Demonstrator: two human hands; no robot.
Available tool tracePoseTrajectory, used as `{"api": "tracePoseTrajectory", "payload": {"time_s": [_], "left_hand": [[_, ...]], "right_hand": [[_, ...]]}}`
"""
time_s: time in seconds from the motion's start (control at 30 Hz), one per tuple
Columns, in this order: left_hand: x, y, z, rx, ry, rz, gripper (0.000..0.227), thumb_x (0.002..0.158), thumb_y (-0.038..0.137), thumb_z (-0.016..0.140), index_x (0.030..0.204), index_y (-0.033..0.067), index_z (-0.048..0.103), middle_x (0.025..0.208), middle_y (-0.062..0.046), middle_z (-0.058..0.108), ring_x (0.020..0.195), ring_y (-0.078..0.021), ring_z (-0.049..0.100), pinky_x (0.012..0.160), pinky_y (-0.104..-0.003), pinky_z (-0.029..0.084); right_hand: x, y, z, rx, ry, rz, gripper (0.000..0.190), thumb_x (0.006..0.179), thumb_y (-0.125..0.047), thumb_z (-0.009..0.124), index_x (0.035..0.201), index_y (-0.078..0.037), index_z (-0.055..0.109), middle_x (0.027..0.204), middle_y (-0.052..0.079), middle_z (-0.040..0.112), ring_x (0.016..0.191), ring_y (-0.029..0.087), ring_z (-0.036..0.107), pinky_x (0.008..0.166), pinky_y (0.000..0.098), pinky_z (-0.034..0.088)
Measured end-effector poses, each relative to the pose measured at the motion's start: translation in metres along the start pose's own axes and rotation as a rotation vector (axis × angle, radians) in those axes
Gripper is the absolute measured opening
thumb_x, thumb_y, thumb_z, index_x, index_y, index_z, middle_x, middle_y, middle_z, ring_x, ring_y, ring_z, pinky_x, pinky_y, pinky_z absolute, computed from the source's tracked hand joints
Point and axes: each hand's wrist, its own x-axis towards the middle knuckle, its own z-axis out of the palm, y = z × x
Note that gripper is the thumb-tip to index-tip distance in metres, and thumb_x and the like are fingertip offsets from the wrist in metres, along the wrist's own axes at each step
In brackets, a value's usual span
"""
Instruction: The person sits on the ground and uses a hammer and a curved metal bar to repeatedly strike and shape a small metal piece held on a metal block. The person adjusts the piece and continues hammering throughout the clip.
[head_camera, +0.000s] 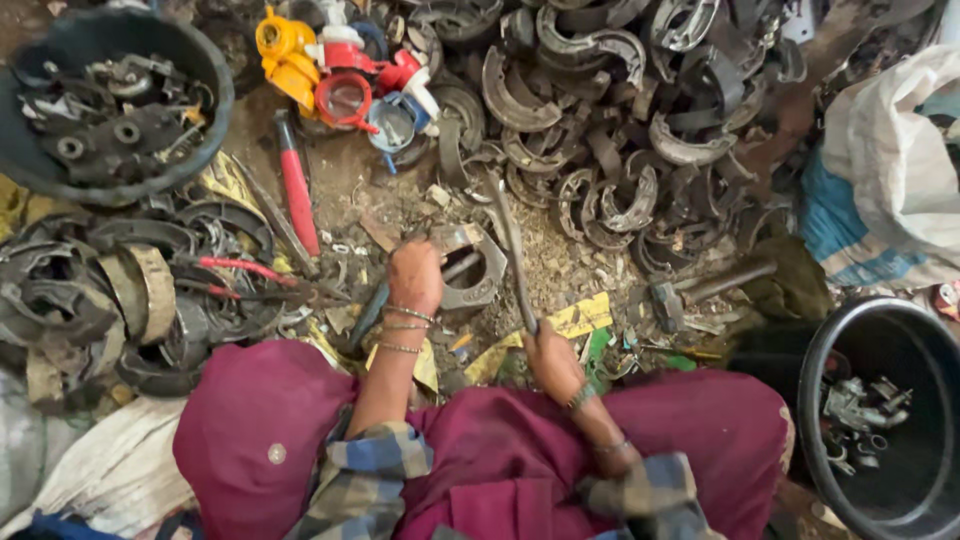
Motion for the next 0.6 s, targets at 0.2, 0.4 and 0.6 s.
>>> {"api": "tracePoseTrajectory", "payload": {"time_s": [0.2,0.4,0.6], "left_hand": [[-0.015,0.006,0.001,0.077,-0.035,-0.030,0.019,0.083,0.010,0.061,0.080,0.0048,0.079,0.085,-0.022,0.073,0.077,-0.0362,0.075,0.066,-0.045,0.059],[-0.014,0.012,-0.003,0.061,-0.040,-0.017,0.020,0.085,0.010,0.061,0.079,0.0059,0.079,0.087,-0.020,0.073,0.079,-0.0354,0.074,0.068,-0.045,0.060],[-0.005,0.012,-0.008,0.074,0.086,0.051,0.018,0.081,0.008,0.061,0.074,0.0063,0.079,0.085,-0.019,0.073,0.082,-0.0350,0.074,0.071,-0.044,0.060]], "right_hand": [[-0.021,-0.038,-0.080,0.499,0.250,0.143,0.021,0.105,-0.024,0.053,0.111,-0.003,0.052,0.064,0.008,0.062,0.050,0.018,0.059,0.045,0.0344,0.047],[-0.014,-0.032,-0.047,0.483,0.253,0.059,0.023,0.100,-0.017,0.056,0.118,-0.003,0.049,0.071,0.011,0.062,0.054,0.021,0.061,0.047,0.0373,0.050],[-0.001,-0.014,-0.005,-0.030,0.107,-0.066,0.033,0.103,-0.029,0.061,0.117,-0.001,0.050,0.070,0.018,0.064,0.061,0.037,0.065,0.053,0.0453,0.049]]}}
